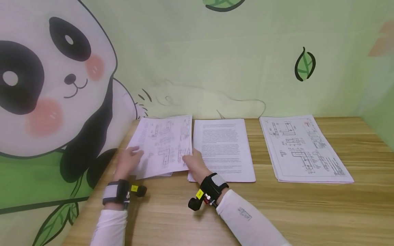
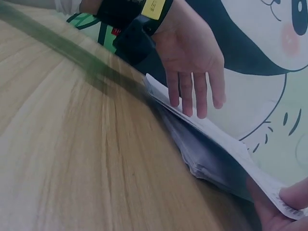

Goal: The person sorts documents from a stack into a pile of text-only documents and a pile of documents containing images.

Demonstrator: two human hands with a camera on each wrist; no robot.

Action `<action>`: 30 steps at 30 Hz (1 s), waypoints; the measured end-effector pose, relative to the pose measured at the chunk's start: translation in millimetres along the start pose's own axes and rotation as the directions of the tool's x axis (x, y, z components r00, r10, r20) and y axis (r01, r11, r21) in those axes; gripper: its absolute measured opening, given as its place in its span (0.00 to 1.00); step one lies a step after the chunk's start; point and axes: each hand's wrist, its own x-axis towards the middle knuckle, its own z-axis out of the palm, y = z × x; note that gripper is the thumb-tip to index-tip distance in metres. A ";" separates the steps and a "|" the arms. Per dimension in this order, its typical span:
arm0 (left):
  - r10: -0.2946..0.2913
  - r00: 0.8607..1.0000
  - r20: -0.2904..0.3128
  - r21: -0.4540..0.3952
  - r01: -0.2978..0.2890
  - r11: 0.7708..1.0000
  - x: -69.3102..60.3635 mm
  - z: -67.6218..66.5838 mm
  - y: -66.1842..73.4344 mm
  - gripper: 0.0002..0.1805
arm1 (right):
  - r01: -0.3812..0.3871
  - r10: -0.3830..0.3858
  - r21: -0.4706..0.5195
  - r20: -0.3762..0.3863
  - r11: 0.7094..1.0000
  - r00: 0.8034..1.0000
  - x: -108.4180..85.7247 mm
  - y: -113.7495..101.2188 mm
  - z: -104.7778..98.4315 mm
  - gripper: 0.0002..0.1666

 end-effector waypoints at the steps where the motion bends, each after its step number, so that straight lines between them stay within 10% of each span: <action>1: 0.005 1.000 0.007 -0.007 -0.005 1.000 0.1 0.8 0.1 0.36 | -0.003 0.003 0.003 0.006 1.000 1.000 -1.0 -1.5 -1.2 0.29; 9: -0.001 0.999 0.041 -0.135 0.006 0.991 4.0 8.7 4.6 0.41 | 0.035 -0.036 0.025 0.057 0.999 0.998 -4.9 -7.7 -20.7 0.31; 15: 0.008 0.997 0.082 -0.334 0.020 0.942 3.6 13.1 8.0 0.41 | 0.061 -0.065 0.039 0.102 0.997 0.993 -7.9 -9.4 -41.6 0.29; 23: 0.142 0.989 -0.028 -0.409 -0.141 0.901 1.1 30.0 23.7 0.24 | 0.068 -0.062 -0.061 0.099 0.996 0.993 -16.5 -29.7 -77.0 0.24; 30: 0.223 0.975 -0.002 -0.424 -0.203 0.883 -11.3 59.9 44.5 0.20 | 0.022 -0.023 -0.121 -0.007 0.992 1.000 -22.9 -44.0 -111.8 0.22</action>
